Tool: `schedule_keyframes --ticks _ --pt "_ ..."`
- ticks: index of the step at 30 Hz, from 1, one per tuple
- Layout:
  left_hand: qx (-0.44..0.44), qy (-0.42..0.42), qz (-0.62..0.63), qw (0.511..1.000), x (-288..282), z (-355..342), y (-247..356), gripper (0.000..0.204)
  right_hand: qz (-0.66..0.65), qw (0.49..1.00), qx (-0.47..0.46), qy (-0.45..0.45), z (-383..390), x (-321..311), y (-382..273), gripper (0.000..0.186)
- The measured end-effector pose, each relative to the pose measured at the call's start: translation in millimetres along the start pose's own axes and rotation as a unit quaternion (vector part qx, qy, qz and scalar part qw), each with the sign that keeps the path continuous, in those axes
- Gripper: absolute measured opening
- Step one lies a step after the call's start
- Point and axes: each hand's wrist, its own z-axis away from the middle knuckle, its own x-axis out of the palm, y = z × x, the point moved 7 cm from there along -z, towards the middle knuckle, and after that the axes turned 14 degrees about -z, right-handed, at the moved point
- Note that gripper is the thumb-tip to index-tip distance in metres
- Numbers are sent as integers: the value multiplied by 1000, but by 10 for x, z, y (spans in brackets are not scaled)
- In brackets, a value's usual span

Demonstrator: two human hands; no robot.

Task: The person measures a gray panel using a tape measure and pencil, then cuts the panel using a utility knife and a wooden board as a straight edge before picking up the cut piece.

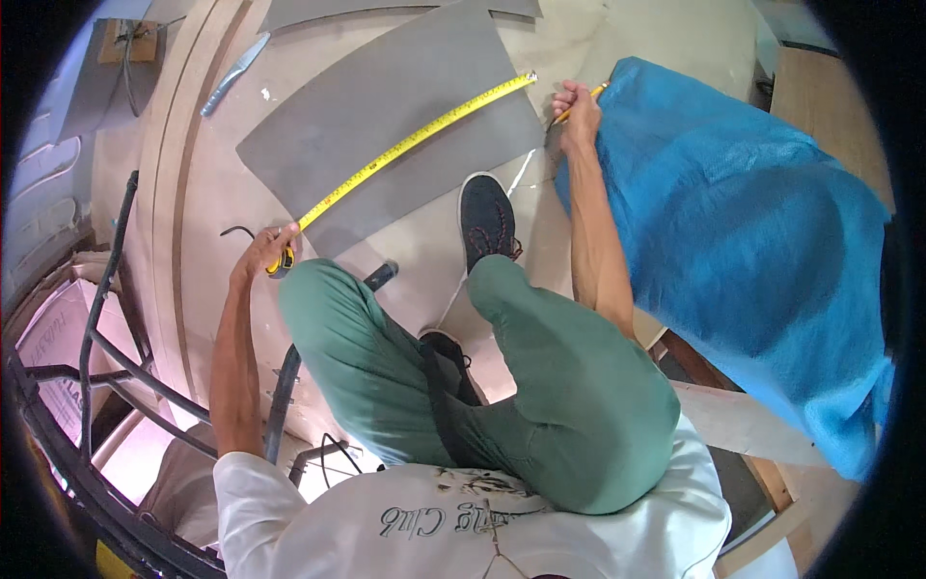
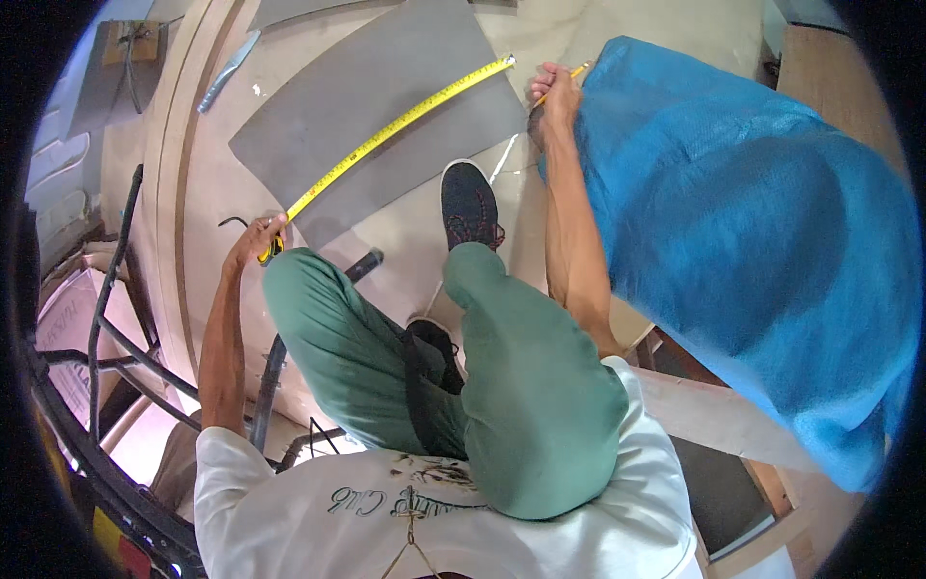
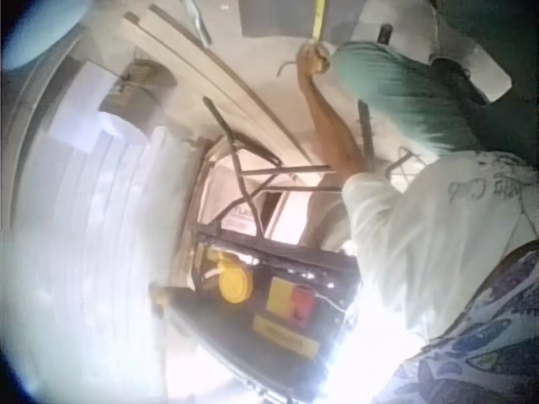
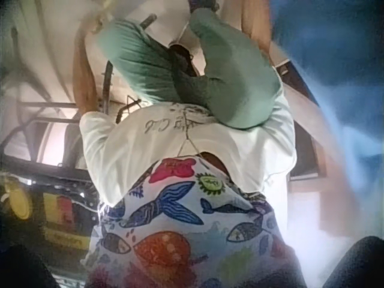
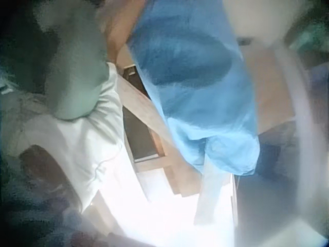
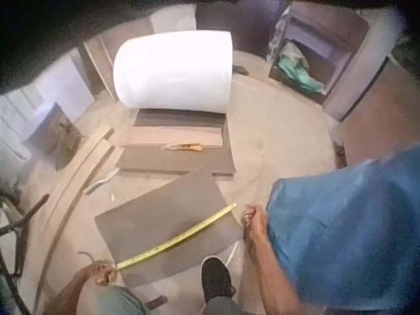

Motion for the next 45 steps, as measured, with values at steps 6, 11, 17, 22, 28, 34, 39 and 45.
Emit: schedule_keyframes --ticks 6,11,17,22,28,34,39,45 --pt "1 -41 -12 999 377 94 -44 59 -63 992 -108 10 185 -63 -382 60" --pt "60 -46 134 988 584 155 -9 49 3 995 -103 6 262 -17 -503 64" --pt "47 18 13 999 503 374 92 56 -11 989 -118 -90 551 605 -433 43" --pt "-21 50 -57 997 519 347 33 60 67 946 -54 -313 1345 1392 327 23" --pt "-43 70 -77 994 527 453 194 63 217 846 24 -487 2209 1712 1512 19" --pt "-38 65 -53 996 541 412 144 61 290 798 11 -529 2377 1805 1698 22" --pt "-17 87 -39 995 533 394 167 65 307 801 -10 -514 2293 1742 1700 22" --pt "-34 34 20 999 591 380 106 50 324 785 -41 -527 2326 1754 1729 22"
